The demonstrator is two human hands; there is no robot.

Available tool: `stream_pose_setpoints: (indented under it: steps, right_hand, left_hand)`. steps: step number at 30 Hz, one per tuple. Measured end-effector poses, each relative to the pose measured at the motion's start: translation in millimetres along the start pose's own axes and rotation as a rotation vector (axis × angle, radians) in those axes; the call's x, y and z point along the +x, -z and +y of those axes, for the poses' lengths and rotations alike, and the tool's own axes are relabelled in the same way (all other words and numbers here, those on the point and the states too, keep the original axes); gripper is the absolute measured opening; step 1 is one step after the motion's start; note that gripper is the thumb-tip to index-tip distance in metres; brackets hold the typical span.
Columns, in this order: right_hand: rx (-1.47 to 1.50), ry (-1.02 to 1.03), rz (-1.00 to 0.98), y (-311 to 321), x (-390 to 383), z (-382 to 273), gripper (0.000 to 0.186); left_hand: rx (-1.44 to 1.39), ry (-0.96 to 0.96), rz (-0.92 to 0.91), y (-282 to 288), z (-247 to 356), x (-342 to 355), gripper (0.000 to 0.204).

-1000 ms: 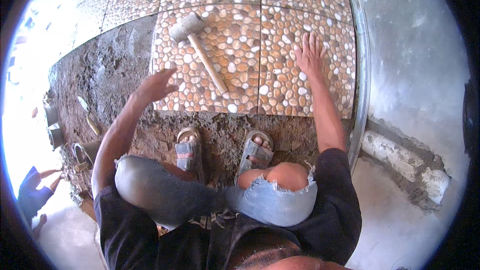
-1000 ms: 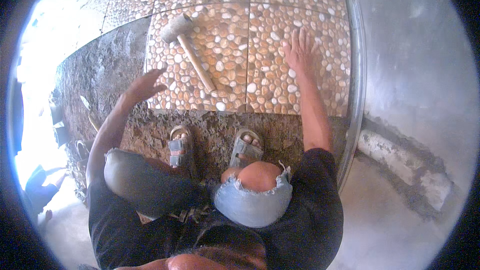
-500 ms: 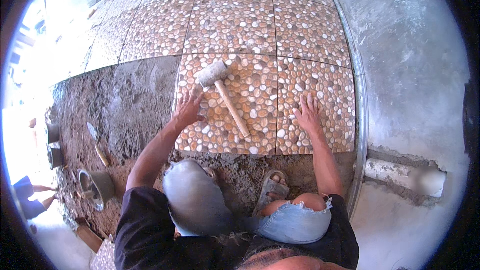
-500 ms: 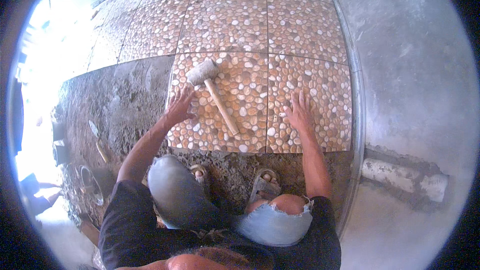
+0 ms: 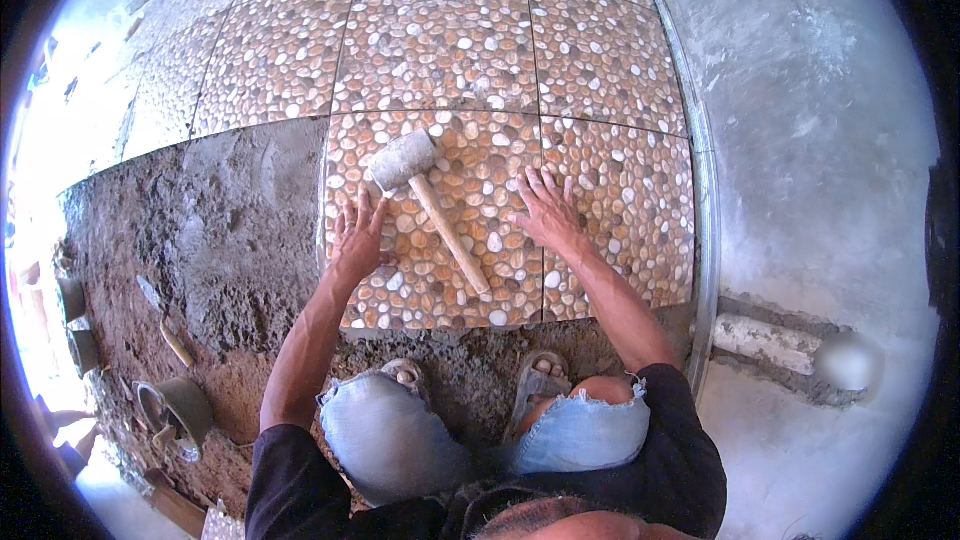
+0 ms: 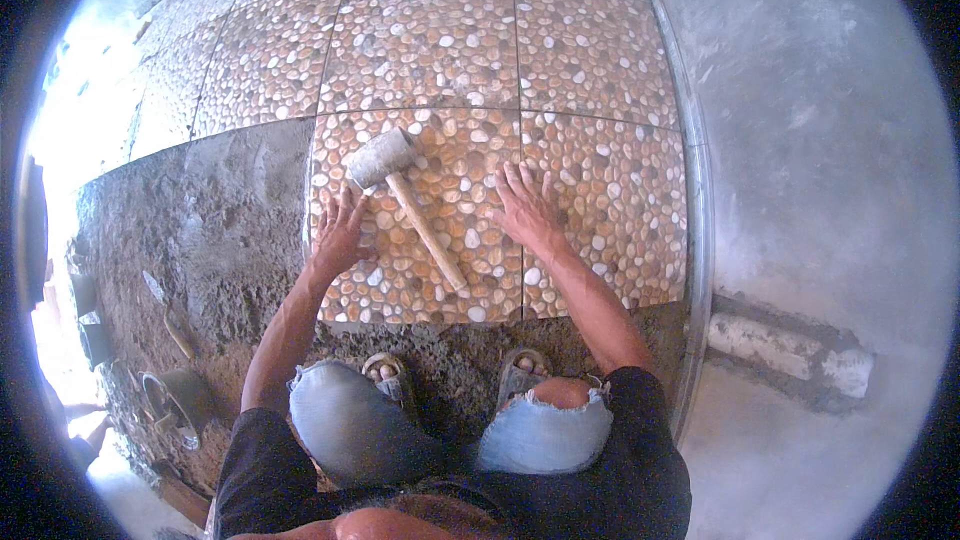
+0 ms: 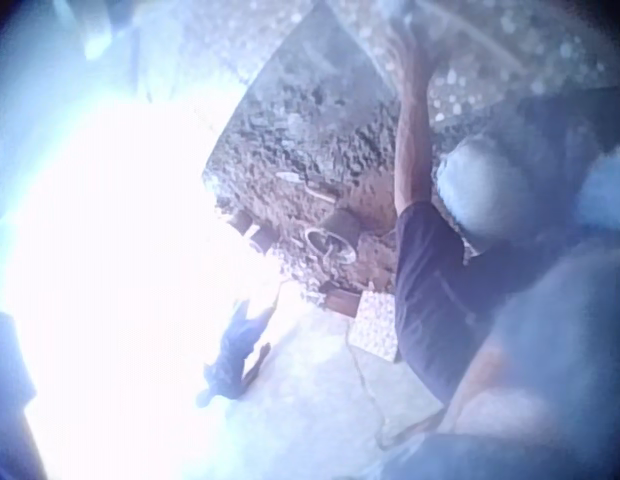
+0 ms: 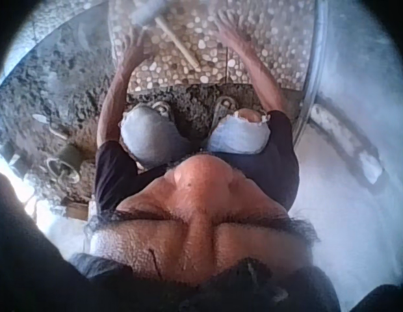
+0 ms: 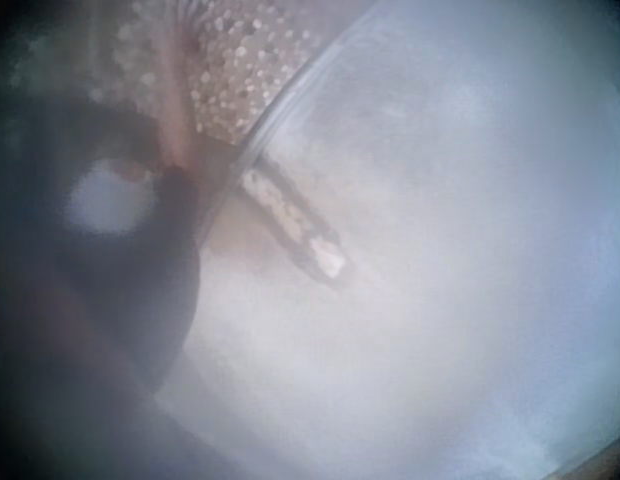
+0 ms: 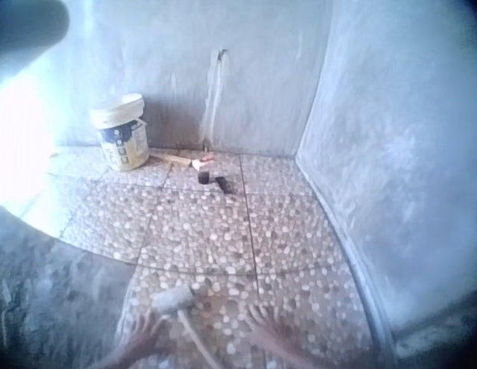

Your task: The person applies mortar to the ground using a trowel, places a stone-patterned tile onto the mortar, and levels it by tapping with a mallet and adjusting its position by hand.

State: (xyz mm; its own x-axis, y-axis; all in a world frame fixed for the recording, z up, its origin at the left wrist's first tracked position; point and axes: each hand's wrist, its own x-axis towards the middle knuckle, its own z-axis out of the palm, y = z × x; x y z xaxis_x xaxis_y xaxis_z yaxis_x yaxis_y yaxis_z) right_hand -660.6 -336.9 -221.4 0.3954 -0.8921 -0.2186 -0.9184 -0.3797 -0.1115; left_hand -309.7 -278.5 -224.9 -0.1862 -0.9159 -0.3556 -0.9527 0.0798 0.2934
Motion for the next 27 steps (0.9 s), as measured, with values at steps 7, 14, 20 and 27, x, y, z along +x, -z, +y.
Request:
stream_pose_setpoints:
  steps: [7,14,20,27]
  right_hand:
    - [0.01,-0.033,-0.08,4,8,-9,0.074]
    - [-0.017,-0.091,-0.167,21,9,-21,0.075]
    - [-0.027,-0.105,-0.178,23,10,-25,0.077]
    - [-0.048,-0.101,-0.208,26,11,-28,0.074]
  left_hand:
    - [-0.024,-0.009,0.031,1,-7,-6,0.108]
    - [0.004,-0.001,0.024,0,-6,-2,0.11]
    - [0.015,-0.016,0.038,-8,-11,2,0.112]
    - [-0.026,0.009,0.121,-15,-5,2,0.109]
